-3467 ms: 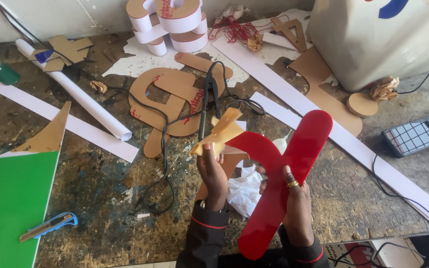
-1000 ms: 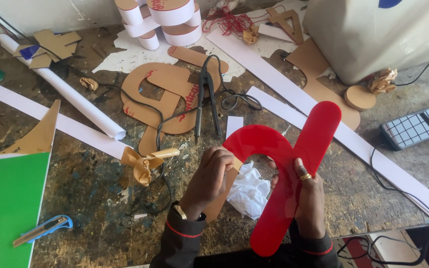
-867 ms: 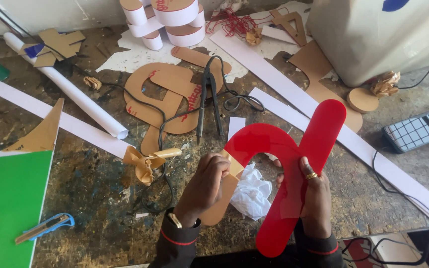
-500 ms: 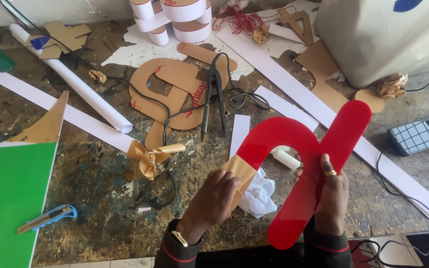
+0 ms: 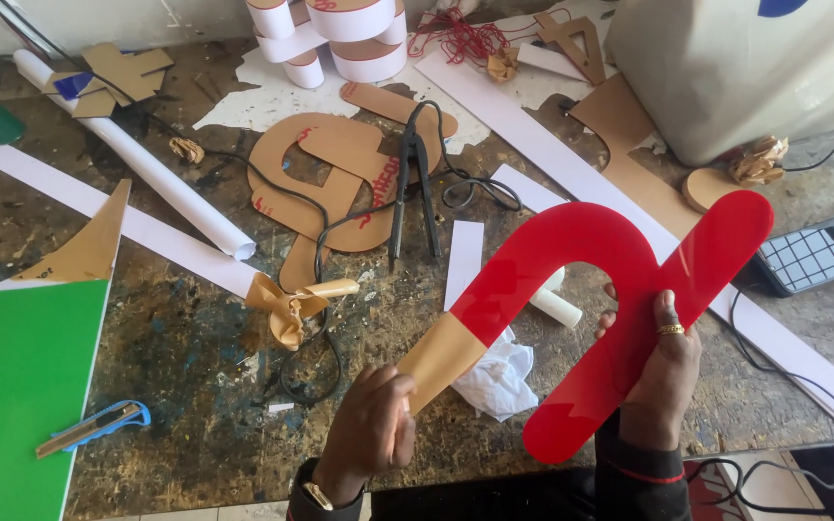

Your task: The person cleans a red letter-shaped object with a cloth, then applies glue to a white strip and attaches it to the red object. They use a utility knife to trim the strip and continue gluing and pressing the white strip onto the red letter.

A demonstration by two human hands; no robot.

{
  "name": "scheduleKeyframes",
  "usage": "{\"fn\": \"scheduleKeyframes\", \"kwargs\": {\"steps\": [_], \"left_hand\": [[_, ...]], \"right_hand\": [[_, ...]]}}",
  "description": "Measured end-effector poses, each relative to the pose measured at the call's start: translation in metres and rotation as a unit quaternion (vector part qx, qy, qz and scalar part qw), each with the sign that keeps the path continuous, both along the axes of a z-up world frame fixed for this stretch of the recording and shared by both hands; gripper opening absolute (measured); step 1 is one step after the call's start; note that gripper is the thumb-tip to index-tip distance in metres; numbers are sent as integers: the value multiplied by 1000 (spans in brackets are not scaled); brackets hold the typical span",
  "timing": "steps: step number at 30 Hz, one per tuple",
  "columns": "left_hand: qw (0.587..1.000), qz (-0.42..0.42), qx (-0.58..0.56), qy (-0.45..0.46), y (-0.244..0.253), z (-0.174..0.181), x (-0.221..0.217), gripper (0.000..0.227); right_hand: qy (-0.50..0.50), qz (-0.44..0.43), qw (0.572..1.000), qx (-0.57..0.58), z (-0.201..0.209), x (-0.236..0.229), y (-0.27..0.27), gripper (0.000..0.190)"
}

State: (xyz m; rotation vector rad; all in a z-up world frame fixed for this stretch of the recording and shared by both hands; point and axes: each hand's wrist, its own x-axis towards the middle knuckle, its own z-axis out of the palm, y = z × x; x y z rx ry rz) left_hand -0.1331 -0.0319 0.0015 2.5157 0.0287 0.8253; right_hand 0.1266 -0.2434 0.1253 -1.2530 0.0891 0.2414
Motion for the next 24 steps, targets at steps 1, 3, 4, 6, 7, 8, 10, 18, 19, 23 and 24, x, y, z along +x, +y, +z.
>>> {"fn": "scheduleKeyframes", "kwargs": {"steps": [1, 3, 4, 6, 7, 8, 10, 18, 19, 23, 24], "left_hand": [[1000, 1, 1, 0, 1, -1, -2, 20], [998, 24, 23, -51, 1, -5, -7, 8], [998, 23, 23, -51, 1, -6, -9, 8], [999, 14, 8, -44, 1, -10, -14, 7], [999, 15, 6, -44, 1, -10, -17, 7], [999, 22, -2, -48, 0, -10, -19, 7], [998, 28, -9, -52, 0, -7, -26, 7], [994, 80, 5, 76, 6, 7, -54, 34], [994, 82, 4, 77, 2, 3, -59, 34], [973, 113, 21, 200, 20, -18, -78, 34], [958, 121, 46, 254, 23, -27, -88, 21]], "right_hand": [[0, 1, 1000, 1, 2, 1, 2, 45], [21, -20, 1000, -3, 5, 2, 2, 44], [22, -21, 1000, -4, 5, 2, 1, 44], [-1, -28, 999, 25, 6, 2, 0, 44], [0, -28, 999, 24, 3, 4, -2, 44], [2, -28, 999, 27, 0, 6, -4, 44], [4, -30, 999, 33, -4, 10, -7, 43], [-19, -40, 996, 78, -1, 5, 0, 51], [-18, -38, 996, 78, -1, 5, 0, 51], [-31, -126, 990, 54, 0, 17, -2, 45], [-47, -189, 981, 15, 1, 25, -5, 47]]}}
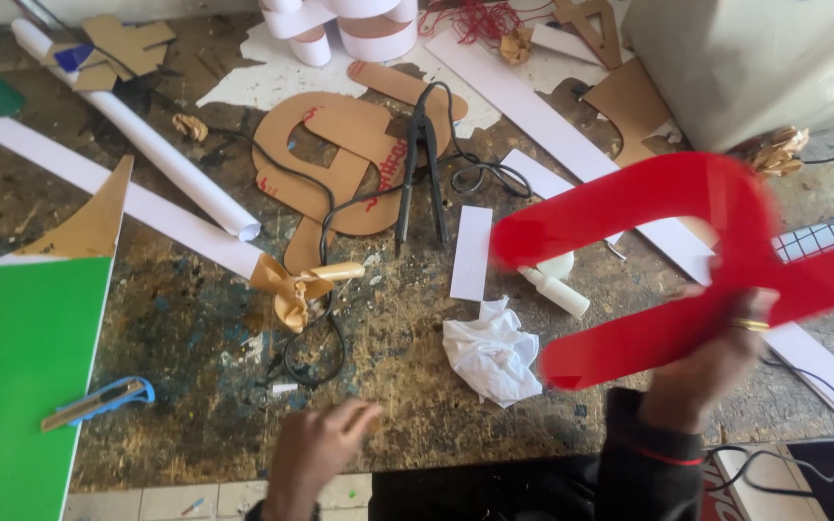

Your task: The person cleans a red letter-shaped object with a cloth, then applies glue to a white strip and attaches it to the red object. They use a utility knife to trim the strip and continue gluing and pressing the white strip onto the red letter.

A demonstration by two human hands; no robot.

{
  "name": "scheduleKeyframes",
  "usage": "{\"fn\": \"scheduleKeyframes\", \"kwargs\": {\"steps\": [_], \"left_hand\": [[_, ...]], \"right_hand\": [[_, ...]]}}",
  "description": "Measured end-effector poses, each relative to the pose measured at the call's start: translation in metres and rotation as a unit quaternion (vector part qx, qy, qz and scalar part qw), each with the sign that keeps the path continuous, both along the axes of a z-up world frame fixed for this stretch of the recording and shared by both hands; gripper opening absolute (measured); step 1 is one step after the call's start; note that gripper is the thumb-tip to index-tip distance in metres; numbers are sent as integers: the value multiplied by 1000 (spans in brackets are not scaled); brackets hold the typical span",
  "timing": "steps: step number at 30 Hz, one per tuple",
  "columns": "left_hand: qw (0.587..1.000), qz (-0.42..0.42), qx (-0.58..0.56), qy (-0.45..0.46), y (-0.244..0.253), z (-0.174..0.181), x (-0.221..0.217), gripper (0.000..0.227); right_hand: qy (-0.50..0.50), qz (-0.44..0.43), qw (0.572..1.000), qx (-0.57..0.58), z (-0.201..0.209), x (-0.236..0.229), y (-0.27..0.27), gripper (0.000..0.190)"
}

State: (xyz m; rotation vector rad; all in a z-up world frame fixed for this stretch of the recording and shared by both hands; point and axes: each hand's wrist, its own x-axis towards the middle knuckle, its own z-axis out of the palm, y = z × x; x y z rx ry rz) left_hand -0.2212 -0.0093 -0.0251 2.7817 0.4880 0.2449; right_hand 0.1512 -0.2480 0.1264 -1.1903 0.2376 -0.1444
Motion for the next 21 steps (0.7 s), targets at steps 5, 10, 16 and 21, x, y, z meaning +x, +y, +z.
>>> {"fn": "scheduleKeyframes", "kwargs": {"steps": [5, 10, 16, 21], "left_hand": [[962, 155, -4, -225, 19, 30, -3, 23], [894, 229, 37, -384, 65, 49, 59, 28], [944, 272, 95, -159, 130, -9, 107, 57], [880, 253, 25, -401, 135, -27, 111, 36]], "right_hand": [[-87, -29, 995, 33, 6, 3, -19, 59], [7, 129, 989, 78, 6, -34, 6, 43], [28, 194, 975, 107, -2, -55, 14, 48], [64, 195, 976, 76, -1, -69, 21, 43]]}}
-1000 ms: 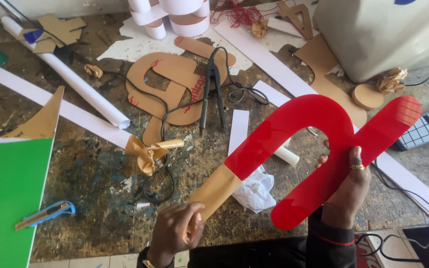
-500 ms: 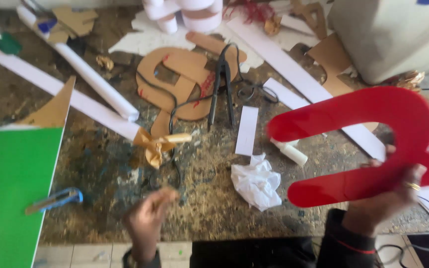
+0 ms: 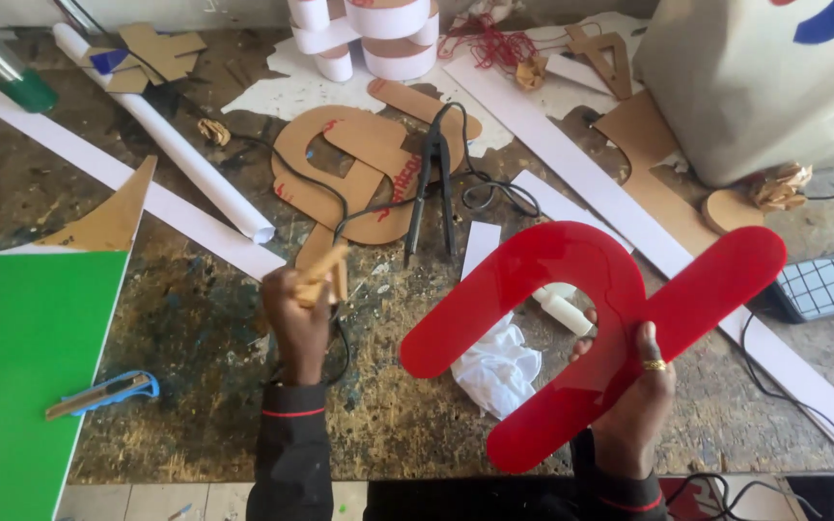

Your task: The person cleans a red letter-shaped object with a cloth, then applies glue to a white strip and attaches it to the red object. They use a utility knife to trim the strip and continue gluing and pressing the white strip onto the red letter.

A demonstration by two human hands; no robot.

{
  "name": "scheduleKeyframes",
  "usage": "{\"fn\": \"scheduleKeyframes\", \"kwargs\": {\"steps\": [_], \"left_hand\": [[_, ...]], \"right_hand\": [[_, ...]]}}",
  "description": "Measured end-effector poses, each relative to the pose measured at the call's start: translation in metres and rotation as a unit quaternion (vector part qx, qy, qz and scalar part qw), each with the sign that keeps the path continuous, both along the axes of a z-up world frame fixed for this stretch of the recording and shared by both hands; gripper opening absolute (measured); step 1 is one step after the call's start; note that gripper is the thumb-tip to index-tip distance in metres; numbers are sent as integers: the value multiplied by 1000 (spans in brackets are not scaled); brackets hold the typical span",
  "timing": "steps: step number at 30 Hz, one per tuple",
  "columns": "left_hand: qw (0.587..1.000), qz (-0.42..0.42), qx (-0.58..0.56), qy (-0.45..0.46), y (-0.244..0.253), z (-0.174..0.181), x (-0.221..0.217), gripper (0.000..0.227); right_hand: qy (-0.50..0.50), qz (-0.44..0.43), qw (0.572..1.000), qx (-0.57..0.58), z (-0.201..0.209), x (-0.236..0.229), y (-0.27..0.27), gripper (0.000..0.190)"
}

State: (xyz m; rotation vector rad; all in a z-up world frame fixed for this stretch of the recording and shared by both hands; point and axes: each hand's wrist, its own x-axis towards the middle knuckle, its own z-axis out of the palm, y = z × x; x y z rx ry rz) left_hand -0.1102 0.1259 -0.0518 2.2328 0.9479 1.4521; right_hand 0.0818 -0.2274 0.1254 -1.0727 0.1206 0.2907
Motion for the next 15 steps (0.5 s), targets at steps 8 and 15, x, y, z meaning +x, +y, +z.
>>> {"fn": "scheduleKeyframes", "kwargs": {"steps": [8, 15], "left_hand": [[960, -34, -236, -143, -37, 44, -43, 40], [936, -139, -266, -186, -57, -1, -45, 24]], "right_hand": [[22, 51, 998, -20, -9, -10, 14, 47], [39, 47, 998, -30, 0, -20, 24, 38]]}}
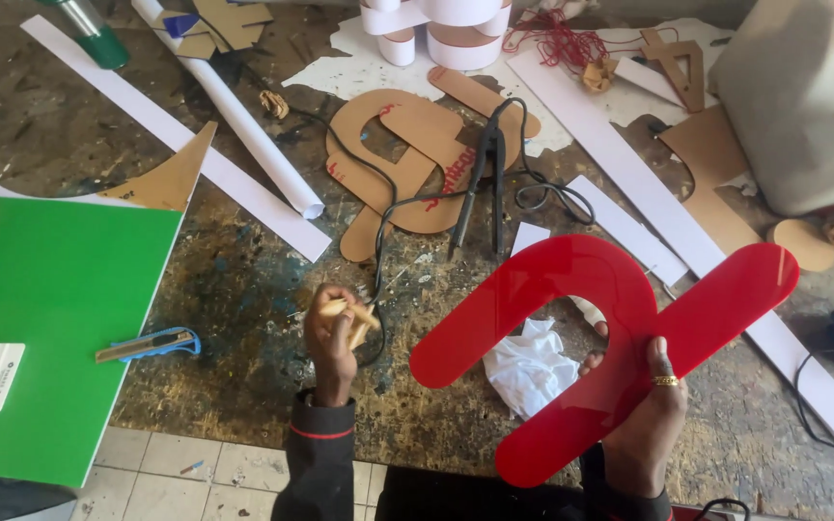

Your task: The person cleans a red letter-shaped object with a cloth, then applies glue to a white strip and attaches it to the red object. They use a utility knife to trim the strip and continue gluing and pressing the white strip onto the red letter.

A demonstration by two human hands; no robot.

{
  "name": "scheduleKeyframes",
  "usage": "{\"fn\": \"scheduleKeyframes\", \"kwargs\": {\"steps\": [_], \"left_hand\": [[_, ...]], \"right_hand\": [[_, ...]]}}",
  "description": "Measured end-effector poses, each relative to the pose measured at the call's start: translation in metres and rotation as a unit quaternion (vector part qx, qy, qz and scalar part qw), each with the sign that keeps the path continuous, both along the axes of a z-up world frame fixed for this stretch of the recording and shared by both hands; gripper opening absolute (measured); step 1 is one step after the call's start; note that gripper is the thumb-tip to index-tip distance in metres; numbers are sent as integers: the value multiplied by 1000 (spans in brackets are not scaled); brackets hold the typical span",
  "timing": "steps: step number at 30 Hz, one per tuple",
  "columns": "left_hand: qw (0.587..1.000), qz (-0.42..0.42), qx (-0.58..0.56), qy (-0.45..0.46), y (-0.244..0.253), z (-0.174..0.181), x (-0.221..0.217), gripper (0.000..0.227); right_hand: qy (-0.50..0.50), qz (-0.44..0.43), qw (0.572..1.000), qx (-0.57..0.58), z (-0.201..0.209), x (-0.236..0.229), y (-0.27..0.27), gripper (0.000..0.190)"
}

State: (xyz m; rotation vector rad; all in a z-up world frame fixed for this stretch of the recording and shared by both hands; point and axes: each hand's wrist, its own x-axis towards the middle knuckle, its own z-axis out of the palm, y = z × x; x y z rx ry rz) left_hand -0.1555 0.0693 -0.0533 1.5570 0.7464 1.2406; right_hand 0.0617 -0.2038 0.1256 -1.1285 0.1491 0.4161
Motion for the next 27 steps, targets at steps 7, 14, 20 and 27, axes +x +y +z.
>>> {"fn": "scheduleKeyframes", "kwargs": {"steps": [7, 14, 20, 27], "left_hand": [[950, -199, -190, -148, -26, 49, 7, 55], [927, -54, -279, -243, -34, 8, 1, 47], [931, -212, -157, -254, -58, 78, 11, 21], [978, -162, -122, -52, -48, 62, -12, 38]], "right_hand": [[5, -17, 1000, -22, 12, -6, 6, 48], [44, -17, 998, -35, 5, -4, 1, 47], [27, -3, 999, -26, 0, -5, 0, 47], [1, 3, 999, -38, 20, -19, 7, 48]]}}
